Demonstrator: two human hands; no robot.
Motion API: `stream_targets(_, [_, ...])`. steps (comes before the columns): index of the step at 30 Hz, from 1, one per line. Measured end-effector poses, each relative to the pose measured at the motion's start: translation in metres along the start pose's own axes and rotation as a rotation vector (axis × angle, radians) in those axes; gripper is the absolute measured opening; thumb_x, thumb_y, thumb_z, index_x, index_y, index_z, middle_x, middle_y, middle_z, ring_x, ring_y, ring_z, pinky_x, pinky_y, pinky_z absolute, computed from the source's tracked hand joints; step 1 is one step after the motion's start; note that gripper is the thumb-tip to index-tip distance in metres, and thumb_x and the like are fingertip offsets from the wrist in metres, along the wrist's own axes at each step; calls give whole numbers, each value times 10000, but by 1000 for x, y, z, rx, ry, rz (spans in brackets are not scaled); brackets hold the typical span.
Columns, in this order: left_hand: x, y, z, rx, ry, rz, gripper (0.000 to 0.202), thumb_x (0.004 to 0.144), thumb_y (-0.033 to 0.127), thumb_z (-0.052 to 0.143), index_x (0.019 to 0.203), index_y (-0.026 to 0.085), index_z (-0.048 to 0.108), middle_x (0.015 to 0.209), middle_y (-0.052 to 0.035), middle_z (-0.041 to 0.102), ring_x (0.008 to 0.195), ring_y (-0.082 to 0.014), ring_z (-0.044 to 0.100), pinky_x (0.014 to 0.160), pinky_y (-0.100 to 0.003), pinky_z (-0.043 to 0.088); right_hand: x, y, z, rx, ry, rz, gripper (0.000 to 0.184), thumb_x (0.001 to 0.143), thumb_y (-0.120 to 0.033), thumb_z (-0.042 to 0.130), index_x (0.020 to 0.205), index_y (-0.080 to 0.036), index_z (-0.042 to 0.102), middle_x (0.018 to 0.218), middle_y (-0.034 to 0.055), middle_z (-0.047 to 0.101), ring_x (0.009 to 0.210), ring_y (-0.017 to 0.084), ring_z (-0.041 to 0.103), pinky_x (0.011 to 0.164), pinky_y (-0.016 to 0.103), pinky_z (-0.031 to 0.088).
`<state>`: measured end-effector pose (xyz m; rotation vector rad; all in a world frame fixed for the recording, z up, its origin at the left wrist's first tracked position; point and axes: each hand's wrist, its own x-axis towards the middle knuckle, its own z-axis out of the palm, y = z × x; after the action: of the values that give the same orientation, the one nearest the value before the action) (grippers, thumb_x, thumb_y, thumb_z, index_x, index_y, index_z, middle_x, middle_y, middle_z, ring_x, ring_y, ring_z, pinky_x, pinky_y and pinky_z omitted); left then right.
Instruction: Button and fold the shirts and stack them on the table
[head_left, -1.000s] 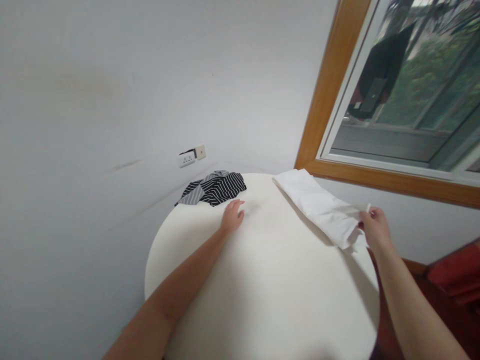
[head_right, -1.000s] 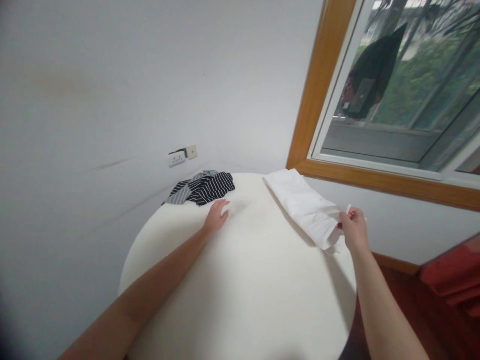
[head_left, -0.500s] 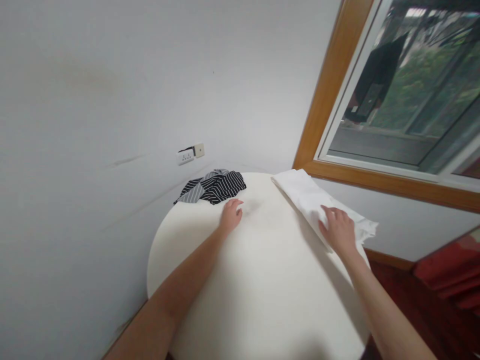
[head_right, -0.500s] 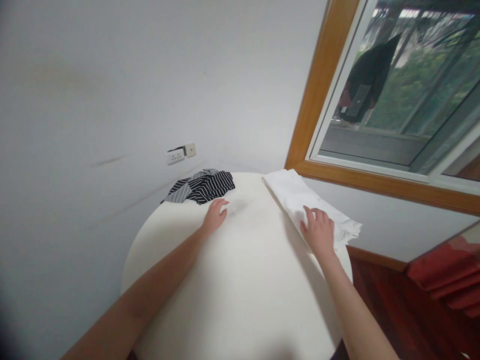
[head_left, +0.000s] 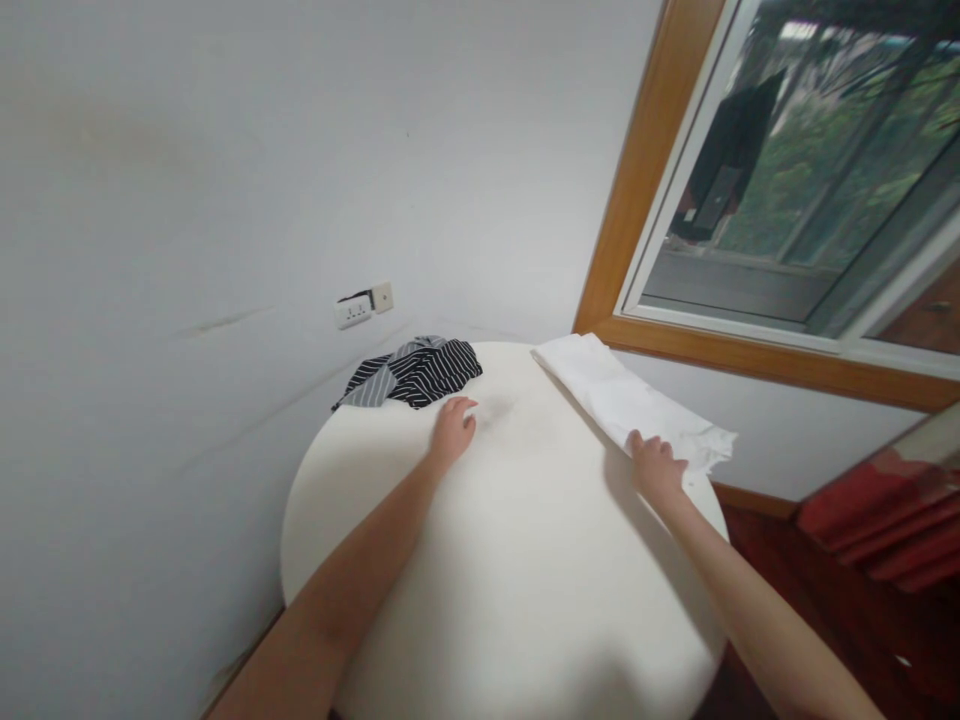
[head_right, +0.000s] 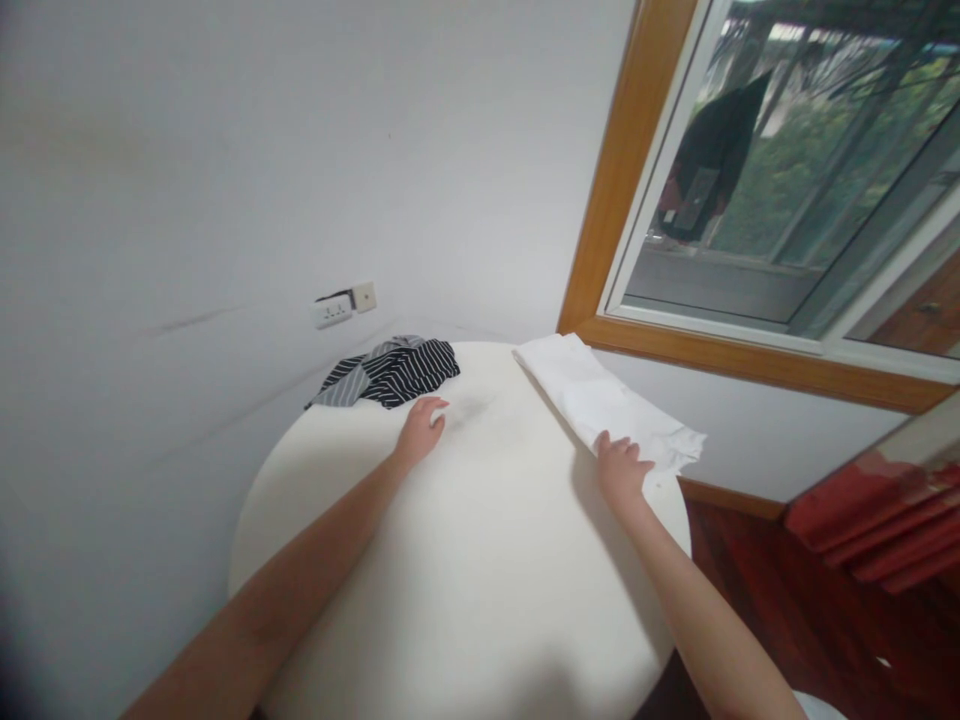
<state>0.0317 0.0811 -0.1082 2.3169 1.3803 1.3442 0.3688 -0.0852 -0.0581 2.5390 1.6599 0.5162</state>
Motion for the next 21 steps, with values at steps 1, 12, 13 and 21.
stream_targets(1, [0,0,0,4,1,1,314,776,92,498,1050,194,611,1112,-84,576,1107,-218,526,1024,-426,411,1,1,-2,0,-22,17,465,875,-89,340,1306,-167,496,1095,232,614,977,320,604,720,464,475])
stream_targets(12, [1,-1,0,3,1,10,303,773,86,488,1033,175,616,1102,-94,577,1103,-223,527,1027,-424,402,103,50,-114,-45,248,-205,346,915,-88,347,992,-111,684,974,187,655,981,297,600,886,499,383])
stream_targets(13, [0,0,0,6,0,7,303,773,85,488,1032,178,615,1105,-93,576,1102,-223,527,1027,-427,402,103,55,-116,-62,296,-239,355,923,-96,336,1016,-136,677,1006,177,652,1007,292,586,906,502,370])
stream_targets(21, [0,1,1,20,-11,16,297,777,92,490,1033,181,612,1100,-87,582,1095,-219,532,1022,-414,407,25,63,-24,-39,-242,-161,455,890,-72,341,1275,-217,536,1004,142,678,894,267,664,706,361,468])
